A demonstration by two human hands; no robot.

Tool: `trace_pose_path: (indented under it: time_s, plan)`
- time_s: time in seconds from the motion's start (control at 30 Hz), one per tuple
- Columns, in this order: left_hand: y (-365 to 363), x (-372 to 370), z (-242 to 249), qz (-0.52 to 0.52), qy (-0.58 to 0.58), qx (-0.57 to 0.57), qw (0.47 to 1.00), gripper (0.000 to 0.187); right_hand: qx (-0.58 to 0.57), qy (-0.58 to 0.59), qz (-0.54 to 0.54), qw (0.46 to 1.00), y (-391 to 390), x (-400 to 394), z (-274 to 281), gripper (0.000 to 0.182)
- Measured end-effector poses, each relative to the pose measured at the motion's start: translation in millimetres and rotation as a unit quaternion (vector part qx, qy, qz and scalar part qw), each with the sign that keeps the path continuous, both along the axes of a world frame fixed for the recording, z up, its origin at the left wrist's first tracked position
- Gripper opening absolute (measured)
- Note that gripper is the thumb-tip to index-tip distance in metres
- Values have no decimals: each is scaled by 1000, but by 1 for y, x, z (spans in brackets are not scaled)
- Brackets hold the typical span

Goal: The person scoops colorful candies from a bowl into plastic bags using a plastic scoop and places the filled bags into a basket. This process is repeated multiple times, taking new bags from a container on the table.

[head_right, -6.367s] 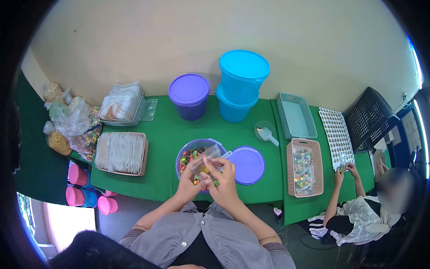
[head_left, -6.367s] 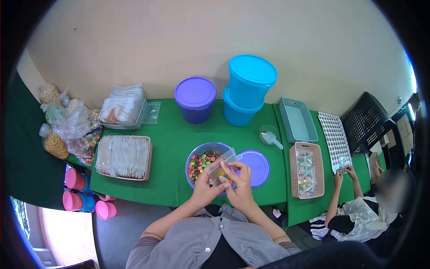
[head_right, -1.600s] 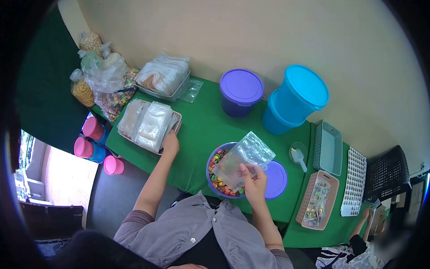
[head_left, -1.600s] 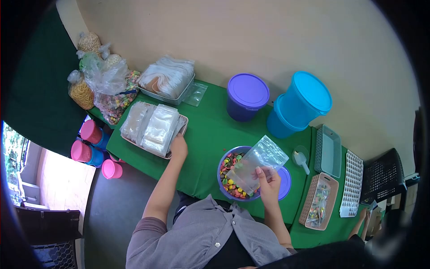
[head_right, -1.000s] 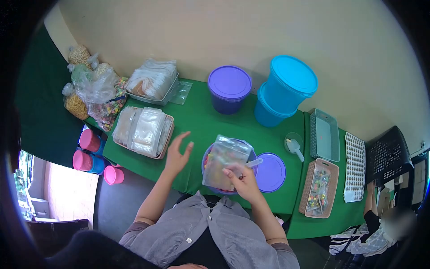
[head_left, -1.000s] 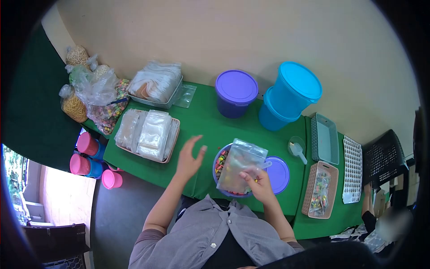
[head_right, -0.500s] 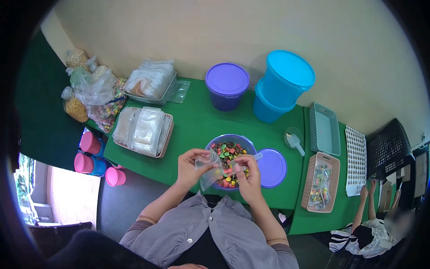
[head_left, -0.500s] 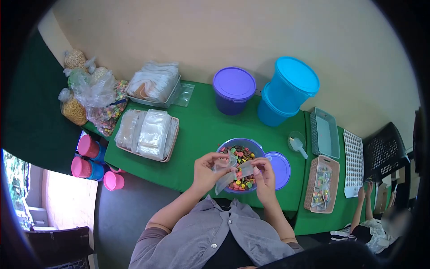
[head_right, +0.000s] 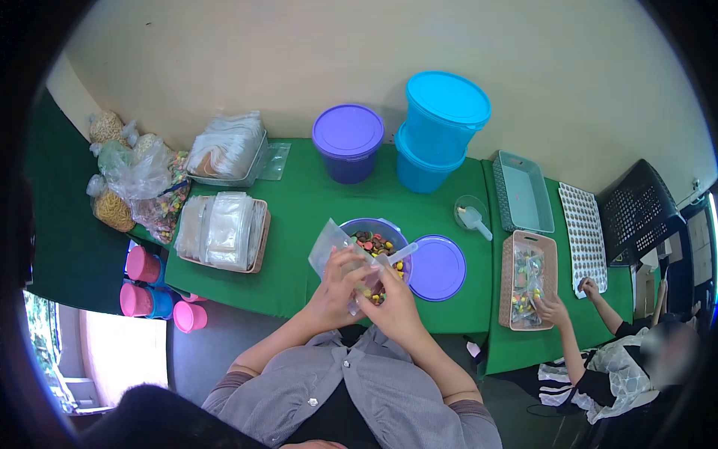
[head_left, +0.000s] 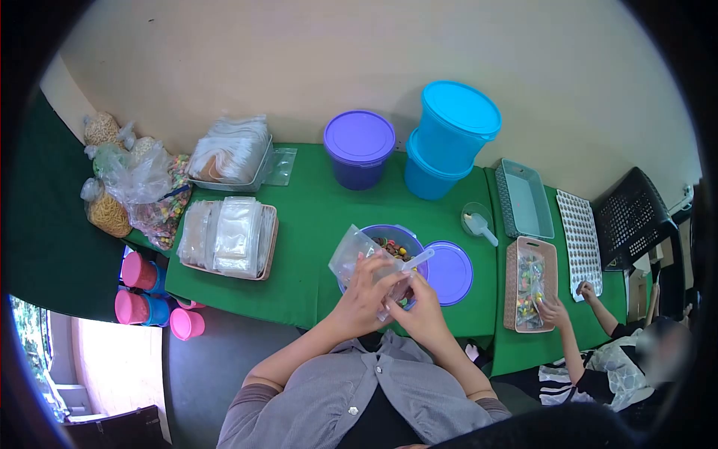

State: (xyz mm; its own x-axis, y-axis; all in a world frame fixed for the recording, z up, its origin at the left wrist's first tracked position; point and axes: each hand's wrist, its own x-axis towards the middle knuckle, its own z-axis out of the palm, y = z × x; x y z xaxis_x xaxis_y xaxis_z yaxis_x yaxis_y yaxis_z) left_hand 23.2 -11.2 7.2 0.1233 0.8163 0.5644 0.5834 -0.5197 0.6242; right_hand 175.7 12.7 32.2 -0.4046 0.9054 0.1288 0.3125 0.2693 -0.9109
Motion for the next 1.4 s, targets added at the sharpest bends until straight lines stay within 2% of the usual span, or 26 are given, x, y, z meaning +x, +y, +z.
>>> trace_pose_path:
  time_s: [0.13, 0.2, 0.27, 0.33, 0.47, 0.53, 0.6, 0.67, 0.73, 0.8, 0.83, 0.87, 0.9, 1.0, 1.03, 1.1, 1.23, 1.3, 1.33, 1.4]
  plan:
    - [3, -3, -8, -40, -30, 17, 999, 72, 64, -32, 33, 997, 0, 5, -9, 19]
    - [5, -13, -8, -65, 7, 12, 998, 62, 75, -53, 44, 995, 1, 5, -7, 19]
    - [4, -21, -6, -75, 45, -8, 996, 61, 87, -75, 55, 992, 0, 6, -2, 18]
    - [5, -28, -3, -82, 83, -25, 993, 59, -75, -76, 33, 994, 0, 7, 5, 20]
    - [11, -32, 9, -84, 80, 4, 993, 52, -65, -72, 19, 995, 4, 10, 3, 13]
    - [13, -32, 10, -88, 75, 17, 993, 52, -28, 4, 23, 999, 6, 8, 2, 15]
    - [16, -34, 8, -114, 32, -4, 993, 51, -42, 14, 20, 999, 11, 11, -1, 17]
    - [19, -40, 7, -95, 23, 0, 995, 50, -58, 24, 16, 998, 18, 23, 0, 19]
    - [22, -44, 3, -77, 14, 3, 997, 49, -99, 163, 11, 982, 29, 38, 6, 18]
    - [19, -43, -5, -122, -250, -83, 957, 49, -93, 154, -27, 983, 38, 30, 6, 19]
    - [19, -40, -4, -124, -250, -85, 957, 49, -88, 145, -63, 984, 40, 24, 5, 23]
    - [18, -35, -1, -156, -303, -52, 939, 50, -99, 113, -43, 988, 45, 19, -10, 30]
    - [18, -32, 3, -187, -355, -17, 916, 51, -99, 115, -46, 987, 43, 12, -24, 30]
    - [15, -29, 13, -208, -301, 28, 930, 48, -285, 146, 95, 943, 39, 3, -44, 37]
    - [11, -28, 15, -205, -300, 28, 931, 48, -286, 146, 97, 942, 39, -1, -47, 37]
    - [2, -24, 14, -207, -356, 19, 911, 38, -448, 318, 108, 829, 34, -15, -57, 37]
    - [-3, -24, 12, -187, -345, 14, 920, 34, -458, 394, 123, 787, 31, -29, -75, 36]
    - [0, -23, 12, -136, -373, 46, 917, 35, -520, 411, 31, 748, 28, -33, -68, 35]
    - [0, -22, 10, -135, -372, 47, 917, 35, -520, 411, 32, 748, 27, -35, -72, 35]
    - [-1, -18, 6, -87, -405, 62, 908, 38, -374, 346, 22, 860, 26, -38, -80, 37]
